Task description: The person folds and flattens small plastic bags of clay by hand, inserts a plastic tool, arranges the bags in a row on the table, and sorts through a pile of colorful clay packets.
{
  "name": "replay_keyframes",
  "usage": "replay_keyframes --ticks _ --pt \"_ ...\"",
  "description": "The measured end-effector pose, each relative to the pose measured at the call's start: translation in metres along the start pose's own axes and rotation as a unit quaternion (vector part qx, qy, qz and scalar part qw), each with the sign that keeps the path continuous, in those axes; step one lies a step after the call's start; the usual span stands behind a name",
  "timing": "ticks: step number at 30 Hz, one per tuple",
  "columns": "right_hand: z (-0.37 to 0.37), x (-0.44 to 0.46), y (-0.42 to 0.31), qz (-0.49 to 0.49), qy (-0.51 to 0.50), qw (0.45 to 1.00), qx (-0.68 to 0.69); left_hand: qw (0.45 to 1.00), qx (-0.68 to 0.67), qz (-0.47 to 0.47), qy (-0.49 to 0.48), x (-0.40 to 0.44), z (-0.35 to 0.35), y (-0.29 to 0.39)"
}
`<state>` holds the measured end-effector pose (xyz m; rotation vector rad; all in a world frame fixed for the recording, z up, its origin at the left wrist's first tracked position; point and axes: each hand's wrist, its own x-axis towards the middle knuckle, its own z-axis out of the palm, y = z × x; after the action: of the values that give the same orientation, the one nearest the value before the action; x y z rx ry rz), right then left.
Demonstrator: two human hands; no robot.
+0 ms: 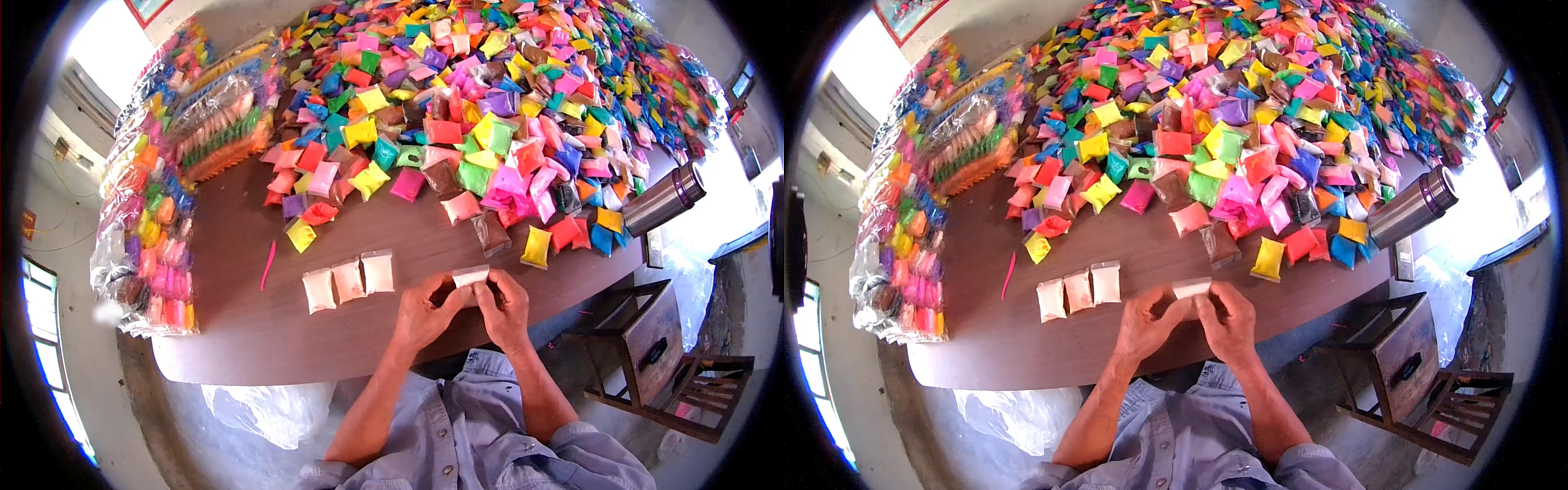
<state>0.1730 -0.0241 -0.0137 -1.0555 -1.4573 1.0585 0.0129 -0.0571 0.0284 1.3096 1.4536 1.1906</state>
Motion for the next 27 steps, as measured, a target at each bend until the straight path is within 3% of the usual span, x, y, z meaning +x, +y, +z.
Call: replay_keyframes --ticks 5,12,14,27 --pt "-0.001 0.001 -0.007 -0.018 -0.019 0.998 -0.062 0.997 -0.071 -0.003 0.029 0.002 0.004 -0.010" --pt "0.001 0.004 -0.008 -0.028 -0.001 0.999 -0.044 0.999 -0.044 -0.016 0.021 0.001 0.002 -0.014" --pt "0.000 0.003 -0.008 -0.030 -0.005 0.998 -0.053 0.992 -0.119 -0.032 0.035 0.001 0.005 -0.013" --pt "-0.001 0.004 -0.012 -0.017 -0.012 0.999 -0.045 0.993 -0.115 -0.010 0.014 0.002 0.003 -0.022"
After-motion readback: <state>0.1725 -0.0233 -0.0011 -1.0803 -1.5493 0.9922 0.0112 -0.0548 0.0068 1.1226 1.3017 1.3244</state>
